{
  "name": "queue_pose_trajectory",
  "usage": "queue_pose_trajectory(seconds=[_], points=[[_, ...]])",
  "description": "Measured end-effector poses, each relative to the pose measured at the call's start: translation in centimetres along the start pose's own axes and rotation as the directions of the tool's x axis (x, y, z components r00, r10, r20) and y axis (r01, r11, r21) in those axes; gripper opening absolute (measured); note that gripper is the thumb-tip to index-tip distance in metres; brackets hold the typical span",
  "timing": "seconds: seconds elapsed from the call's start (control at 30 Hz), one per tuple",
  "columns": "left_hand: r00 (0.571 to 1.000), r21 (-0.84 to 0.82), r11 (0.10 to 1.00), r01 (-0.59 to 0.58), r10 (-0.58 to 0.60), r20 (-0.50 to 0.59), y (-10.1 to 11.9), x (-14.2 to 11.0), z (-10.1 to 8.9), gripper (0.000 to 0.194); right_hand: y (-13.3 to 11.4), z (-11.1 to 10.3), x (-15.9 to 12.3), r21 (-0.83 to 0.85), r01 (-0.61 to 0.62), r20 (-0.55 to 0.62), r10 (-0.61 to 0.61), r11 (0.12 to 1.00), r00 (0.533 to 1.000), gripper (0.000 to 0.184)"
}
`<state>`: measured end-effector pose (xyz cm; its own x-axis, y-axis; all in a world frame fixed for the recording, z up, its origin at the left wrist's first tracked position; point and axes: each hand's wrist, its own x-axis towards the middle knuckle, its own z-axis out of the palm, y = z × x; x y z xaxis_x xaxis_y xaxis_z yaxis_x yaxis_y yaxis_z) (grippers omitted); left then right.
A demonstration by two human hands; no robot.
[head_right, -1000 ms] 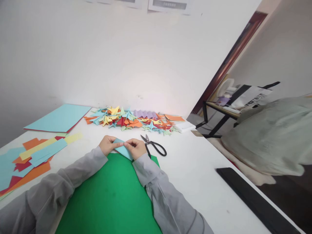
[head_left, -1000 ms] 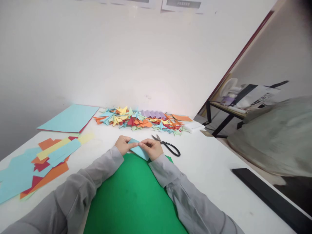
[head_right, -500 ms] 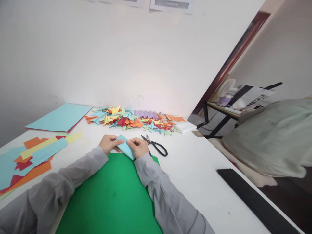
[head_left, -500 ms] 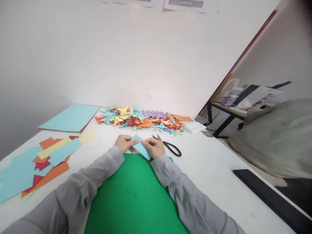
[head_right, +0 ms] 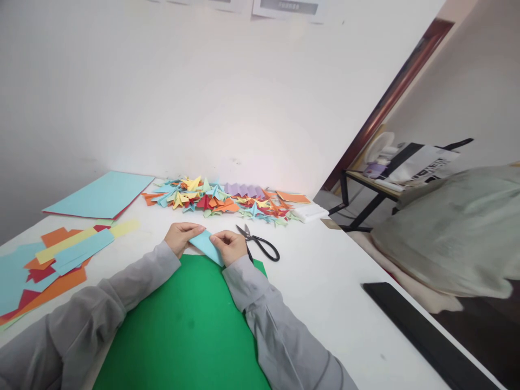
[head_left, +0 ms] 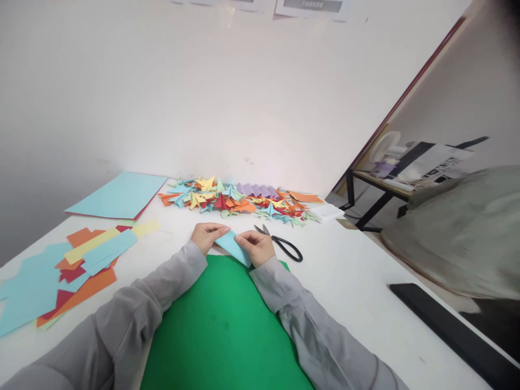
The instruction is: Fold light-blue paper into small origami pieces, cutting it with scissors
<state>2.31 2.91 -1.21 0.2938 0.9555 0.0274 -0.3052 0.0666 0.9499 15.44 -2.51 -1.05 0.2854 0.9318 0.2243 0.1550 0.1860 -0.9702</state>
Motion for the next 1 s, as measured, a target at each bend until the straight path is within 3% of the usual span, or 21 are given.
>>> queue_pose_trajectory(seconds=[0.33, 0.6, 0.77, 0.9, 1.0], points=[[0.996, -0.054, 0.995, 0.08, -0.078, 0.03, 0.6, -0.2, 0.1, 0.027, -0.5, 0.1, -0.3, -0.019, -0.007, 0.002, 0.007, 1.0, 1.0, 0.016], [0.973, 0.252, 0.965, 0.066, -0.118, 0.2, 0.6, -0.8, 0.0, 0.027, 0.0, 0.1, -0.1, -0.049, 0.038, -0.014, -0.038, 0.998, 0.999, 0.017], [0.984, 0.173, 0.982, 0.078, -0.103, 0.144, 0.2, -0.2, -0.2, 0.033, 0.2, 0.1, 0.0, -0.052, 0.057, -0.108, -0.062, 0.997, 0.992, 0.018], [0.987, 0.051, 0.986, 0.156, -0.158, 0.029, 0.2, 0.0, 0.0, 0.052, 0.5, 0.0, 0.1, -0.028, 0.044, -0.157, -0.048, 0.999, 0.986, 0.019], [0.981, -0.007, 0.981, 0.193, -0.193, 0.018, 0.5, -0.1, 0.2, 0.057, 0.8, -0.1, 0.3, -0.001, 0.032, -0.182, -0.032, 0.999, 0.983, 0.02]])
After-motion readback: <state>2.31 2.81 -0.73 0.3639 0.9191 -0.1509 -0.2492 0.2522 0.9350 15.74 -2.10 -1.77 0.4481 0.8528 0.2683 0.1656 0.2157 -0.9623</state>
